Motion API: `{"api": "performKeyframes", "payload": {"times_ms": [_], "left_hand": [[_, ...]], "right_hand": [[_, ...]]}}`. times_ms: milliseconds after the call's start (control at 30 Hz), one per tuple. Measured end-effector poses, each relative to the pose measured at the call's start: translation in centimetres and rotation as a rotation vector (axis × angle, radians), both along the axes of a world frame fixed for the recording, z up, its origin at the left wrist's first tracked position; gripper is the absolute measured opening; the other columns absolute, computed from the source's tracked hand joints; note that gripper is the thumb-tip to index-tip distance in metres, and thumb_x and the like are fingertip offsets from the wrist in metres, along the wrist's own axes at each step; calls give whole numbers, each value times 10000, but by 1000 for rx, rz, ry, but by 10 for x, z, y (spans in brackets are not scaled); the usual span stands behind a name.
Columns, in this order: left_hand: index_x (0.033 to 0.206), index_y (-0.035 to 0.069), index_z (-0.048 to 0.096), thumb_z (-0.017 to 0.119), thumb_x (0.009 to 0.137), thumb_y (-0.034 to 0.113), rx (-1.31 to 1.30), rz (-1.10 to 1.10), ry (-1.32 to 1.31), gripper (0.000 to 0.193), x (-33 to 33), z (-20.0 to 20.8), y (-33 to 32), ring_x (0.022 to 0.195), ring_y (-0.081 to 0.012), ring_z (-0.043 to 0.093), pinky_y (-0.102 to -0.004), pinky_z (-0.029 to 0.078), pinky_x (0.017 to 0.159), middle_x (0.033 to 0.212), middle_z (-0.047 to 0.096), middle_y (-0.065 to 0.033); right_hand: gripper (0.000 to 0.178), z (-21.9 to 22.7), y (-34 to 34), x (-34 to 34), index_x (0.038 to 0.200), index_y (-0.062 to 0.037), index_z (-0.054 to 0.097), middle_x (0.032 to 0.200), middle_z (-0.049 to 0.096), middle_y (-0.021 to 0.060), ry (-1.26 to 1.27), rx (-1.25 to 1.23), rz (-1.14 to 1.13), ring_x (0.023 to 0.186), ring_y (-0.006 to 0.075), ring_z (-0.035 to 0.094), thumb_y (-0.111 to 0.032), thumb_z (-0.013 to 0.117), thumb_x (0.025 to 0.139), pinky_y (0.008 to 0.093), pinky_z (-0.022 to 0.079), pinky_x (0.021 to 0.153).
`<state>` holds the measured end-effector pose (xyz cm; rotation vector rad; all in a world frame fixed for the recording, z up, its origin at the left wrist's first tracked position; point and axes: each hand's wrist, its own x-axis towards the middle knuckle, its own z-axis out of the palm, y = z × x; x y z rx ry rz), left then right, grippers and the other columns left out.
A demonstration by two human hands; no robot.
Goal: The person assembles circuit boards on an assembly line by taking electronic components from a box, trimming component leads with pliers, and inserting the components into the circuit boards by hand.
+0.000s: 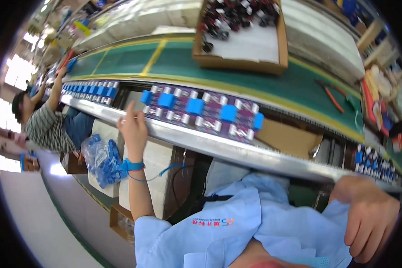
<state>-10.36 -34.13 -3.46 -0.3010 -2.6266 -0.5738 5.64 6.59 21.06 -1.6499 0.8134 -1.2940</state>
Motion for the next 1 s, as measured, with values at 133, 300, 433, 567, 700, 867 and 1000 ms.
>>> {"api": "performKeyframes", "payload": {"times_ms": [133, 300, 433, 567, 700, 867, 1000], "left_hand": [[1319, 60, 499, 583, 904, 93, -32, -132, 20, 425, 25, 15, 48, 866, -243, 617, -509, 278, 1049, 852, 650, -58], [1301, -26, 483, 624, 848, 91, -125, -214, -49, 488, 64, 29, 71, 862, -259, 616, -505, 291, 1045, 816, 641, -94], [1300, -36, 477, 632, 849, 116, -130, -321, -143, 501, 71, 50, 110, 887, -257, 621, -500, 289, 1049, 829, 643, -101], [1310, -27, 475, 637, 853, 137, -98, -421, -163, 511, 75, 46, 117, 925, -250, 626, -489, 282, 1057, 867, 649, -98], [1320, -18, 477, 652, 845, 139, -78, -444, -192, 530, 74, 44, 115, 930, -246, 624, -495, 277, 1060, 882, 651, -92], [1324, -11, 484, 672, 825, 128, -118, -434, -130, 551, 77, 44, 119, 962, -251, 617, -502, 257, 1075, 881, 648, -93], [1330, 2, 485, 682, 798, 94, -139, -419, -134, 574, 84, 46, 117, 978, -252, 613, -508, 249, 1082, 920, 647, -88]], "right_hand": [[280, -42, 85, 1, 918, -19, 651, 907, 631, 132, 223, -200, -304, 813, 223, 643, -142, 412, 996, 331, 551, 772], [416, -82, 52, -163, 1237, -109, 613, 986, 615, 60, 646, 390, -1884, 870, 169, 604, -171, 682, 832, 285, 478, 783], [773, -99, 89, -309, 1440, -194, 412, 1446, 422, 135, 1461, 669, -2001, 1316, 308, 442, -363, 738, 760, 420, 415, 1031], [796, -98, 58, -350, 1434, -304, 420, 1515, 335, 103, 1248, 1279, -1852, 1375, 327, 354, -334, 753, 712, 552, 343, 1079], [614, -127, 63, -338, 1288, -146, 500, 1313, 465, 126, 1522, 970, -1901, 1199, 348, 483, -94, 673, 701, 449, 460, 983], [515, -155, 72, -283, 1179, -73, 474, 1074, 492, 176, 1306, 674, -1864, 1005, 387, 558, -56, 651, 696, 449, 481, 856], [471, -165, 55, -231, 1154, -71, 528, 1076, 524, 206, 1224, 720, -1772, 954, 401, 615, -107, 684, 711, 462, 517, 819]]}}
